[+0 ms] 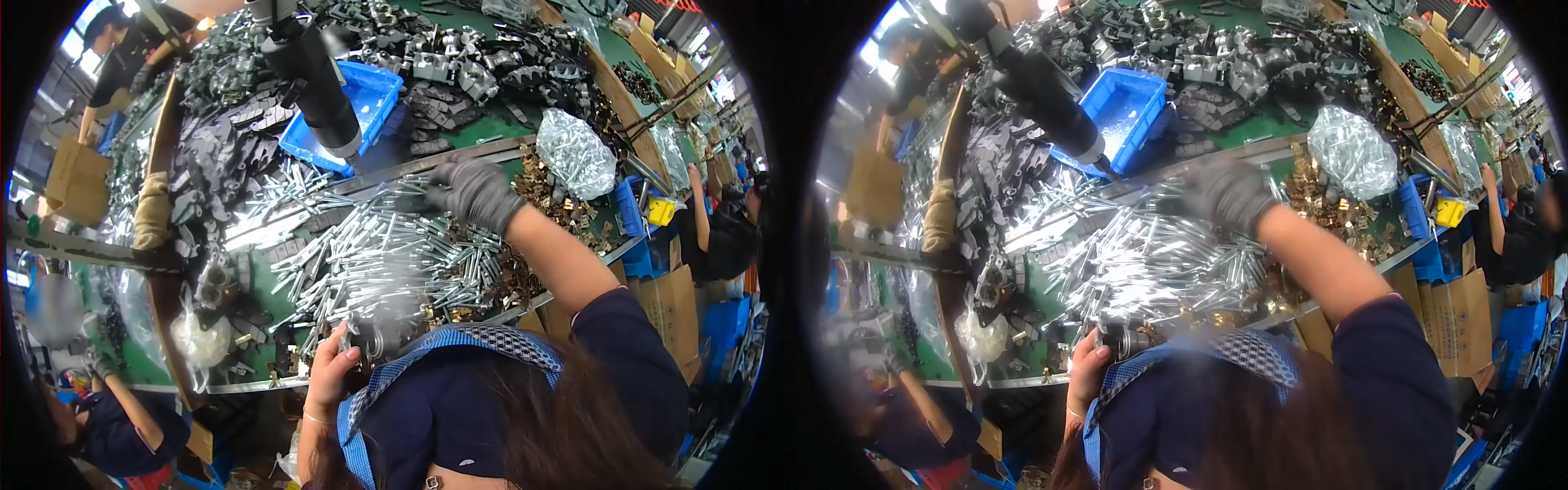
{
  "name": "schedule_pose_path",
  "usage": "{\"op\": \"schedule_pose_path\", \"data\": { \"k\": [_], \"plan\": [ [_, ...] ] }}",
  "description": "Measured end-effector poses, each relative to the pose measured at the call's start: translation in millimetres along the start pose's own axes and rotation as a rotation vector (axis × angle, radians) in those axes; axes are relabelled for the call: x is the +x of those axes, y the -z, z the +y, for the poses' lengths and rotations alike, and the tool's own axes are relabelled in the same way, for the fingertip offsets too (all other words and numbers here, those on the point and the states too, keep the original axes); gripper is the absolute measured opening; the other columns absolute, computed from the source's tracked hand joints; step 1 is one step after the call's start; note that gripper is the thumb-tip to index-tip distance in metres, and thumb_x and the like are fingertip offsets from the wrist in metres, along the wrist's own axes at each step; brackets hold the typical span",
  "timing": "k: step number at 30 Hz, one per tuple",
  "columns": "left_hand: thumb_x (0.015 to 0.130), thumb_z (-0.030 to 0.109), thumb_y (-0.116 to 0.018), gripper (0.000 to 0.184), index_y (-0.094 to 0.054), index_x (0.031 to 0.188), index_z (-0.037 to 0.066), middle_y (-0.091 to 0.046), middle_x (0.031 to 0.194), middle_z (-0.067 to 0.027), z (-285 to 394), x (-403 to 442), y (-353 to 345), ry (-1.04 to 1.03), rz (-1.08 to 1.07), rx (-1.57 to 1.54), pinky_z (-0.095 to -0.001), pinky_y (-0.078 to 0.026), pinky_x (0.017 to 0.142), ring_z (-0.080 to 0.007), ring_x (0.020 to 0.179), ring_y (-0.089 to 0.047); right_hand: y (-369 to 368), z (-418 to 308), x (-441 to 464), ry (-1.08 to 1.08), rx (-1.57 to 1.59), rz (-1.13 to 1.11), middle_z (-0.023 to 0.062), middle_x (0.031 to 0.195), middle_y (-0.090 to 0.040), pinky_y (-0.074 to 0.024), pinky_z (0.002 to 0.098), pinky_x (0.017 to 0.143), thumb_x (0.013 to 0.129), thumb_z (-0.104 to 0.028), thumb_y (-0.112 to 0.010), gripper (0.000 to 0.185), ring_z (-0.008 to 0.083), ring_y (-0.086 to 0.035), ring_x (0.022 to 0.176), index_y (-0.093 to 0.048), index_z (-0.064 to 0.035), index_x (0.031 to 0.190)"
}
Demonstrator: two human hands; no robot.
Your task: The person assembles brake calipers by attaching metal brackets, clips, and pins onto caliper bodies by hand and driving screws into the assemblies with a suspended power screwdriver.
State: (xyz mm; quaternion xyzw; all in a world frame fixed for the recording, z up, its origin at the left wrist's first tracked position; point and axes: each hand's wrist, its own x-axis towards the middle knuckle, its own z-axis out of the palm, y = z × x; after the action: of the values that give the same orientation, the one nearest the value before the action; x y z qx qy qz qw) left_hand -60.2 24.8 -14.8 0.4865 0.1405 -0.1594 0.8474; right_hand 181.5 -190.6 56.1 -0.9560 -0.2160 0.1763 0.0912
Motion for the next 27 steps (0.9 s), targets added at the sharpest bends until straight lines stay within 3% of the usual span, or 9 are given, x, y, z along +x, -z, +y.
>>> {"op": "schedule_pose_path", "data": {
  "k": [2,5,8,11,12,16,23,24,27],
  "plan": [
    [0.081,0.012,-0.055,0.045,-0.048,0.121,-0.005,-0.061,0.101,-0.0061,3.0,-1.4,-3.2,-0.049,0.074,0.028,-0.0246,-0.047,0.075,-0.0126,0.086,-0.057,-14.6,19.9,12.5,-0.002,-0.088,-0.039,0.0133,0.095,-0.063,-0.0484,0.0408,0.078,0.079,-0.038,-0.061,0.033,0.0279,-0.062,0.084,-0.067,-0.0087,0.093],
    [0.080,0.008,-0.055,0.042,-0.049,0.120,-0.004,-0.061,0.100,-0.0066,6.1,-0.3,-7.8,-0.070,0.164,0.017,-0.0244,-0.047,0.072,-0.0117,0.084,-0.057,-40.8,34.8,15.3,0.095,-0.331,-0.020,0.0151,0.111,-0.057,-0.0475,0.0399,0.082,0.076,-0.036,-0.062,0.040,0.0294,-0.058,0.097,-0.065,-0.0059,0.101],
    [0.080,0.011,-0.059,0.045,-0.048,0.122,-0.004,-0.059,0.107,-0.0076,-6.3,1.8,2.7,-0.064,0.265,0.036,-0.0256,-0.045,0.085,-0.0131,0.096,-0.056,-38.5,27.9,2.8,0.122,-0.039,0.115,0.0196,0.120,-0.049,-0.0455,0.0423,0.087,0.069,-0.027,-0.063,0.040,0.0345,-0.055,0.100,-0.063,-0.0038,0.101],
    [0.084,0.017,-0.053,0.047,-0.044,0.126,-0.003,-0.060,0.109,-0.0102,1.4,-6.0,-1.8,-0.051,0.351,0.097,-0.0294,-0.047,0.085,-0.0168,0.095,-0.058,-31.8,14.2,-0.1,0.121,0.035,0.143,0.0179,0.110,-0.056,-0.0466,0.0414,0.085,0.065,-0.026,-0.064,0.036,0.0348,-0.056,0.098,-0.064,-0.0058,0.096],
    [0.084,0.016,-0.052,0.046,-0.044,0.127,-0.001,-0.060,0.107,-0.0098,-16.0,0.2,8.0,-0.128,0.200,-0.308,-0.0298,-0.048,0.082,-0.0170,0.092,-0.060,-36.9,13.4,2.4,0.088,0.010,0.167,0.0181,0.107,-0.057,-0.0469,0.0413,0.083,0.064,-0.026,-0.065,0.036,0.0346,-0.057,0.095,-0.064,-0.0061,0.094],
    [0.085,0.015,-0.048,0.045,-0.043,0.128,0.002,-0.060,0.106,-0.0092,-23.5,-14.0,14.4,-0.149,0.202,-0.389,-0.0286,-0.049,0.079,-0.0160,0.092,-0.061,-45.4,22.6,16.0,-0.014,-0.018,0.121,0.0183,0.095,-0.062,-0.0476,0.0406,0.080,0.062,-0.027,-0.067,0.034,0.0341,-0.059,0.089,-0.065,-0.0068,0.090],
    [0.084,0.008,-0.049,0.045,-0.043,0.128,-0.001,-0.058,0.110,-0.0070,-12.9,-39.7,28.9,-0.110,0.292,-0.089,-0.0256,-0.045,0.083,-0.0130,0.094,-0.057,-45.9,23.9,5.8,0.025,0.097,0.217,0.0167,0.083,-0.064,-0.0474,0.0396,0.074,0.063,-0.022,-0.070,0.027,0.0329,-0.061,0.081,-0.065,-0.0065,0.084],
    [0.082,0.013,-0.050,0.056,-0.036,0.135,0.000,-0.056,0.115,-0.0098,1.8,-48.0,21.2,-0.060,0.292,0.113,-0.0290,-0.041,0.088,-0.0163,0.099,-0.053,-43.9,22.3,3.4,0.026,0.095,0.219,0.0167,0.083,-0.064,-0.0474,0.0396,0.074,0.063,-0.022,-0.070,0.027,0.0329,-0.061,0.081,-0.065,-0.0065,0.084],
    [0.082,0.012,-0.049,0.057,-0.035,0.136,-0.001,-0.051,0.122,-0.0083,5.9,-51.1,20.9,-0.006,0.172,-0.013,-0.0275,-0.039,0.090,-0.0134,0.101,-0.050,-36.8,21.5,-10.1,0.117,0.237,0.298,0.0151,0.079,-0.063,-0.0469,0.0395,0.072,0.065,-0.018,-0.070,0.021,0.0320,-0.060,0.078,-0.064,-0.0052,0.080]
  ]
}}
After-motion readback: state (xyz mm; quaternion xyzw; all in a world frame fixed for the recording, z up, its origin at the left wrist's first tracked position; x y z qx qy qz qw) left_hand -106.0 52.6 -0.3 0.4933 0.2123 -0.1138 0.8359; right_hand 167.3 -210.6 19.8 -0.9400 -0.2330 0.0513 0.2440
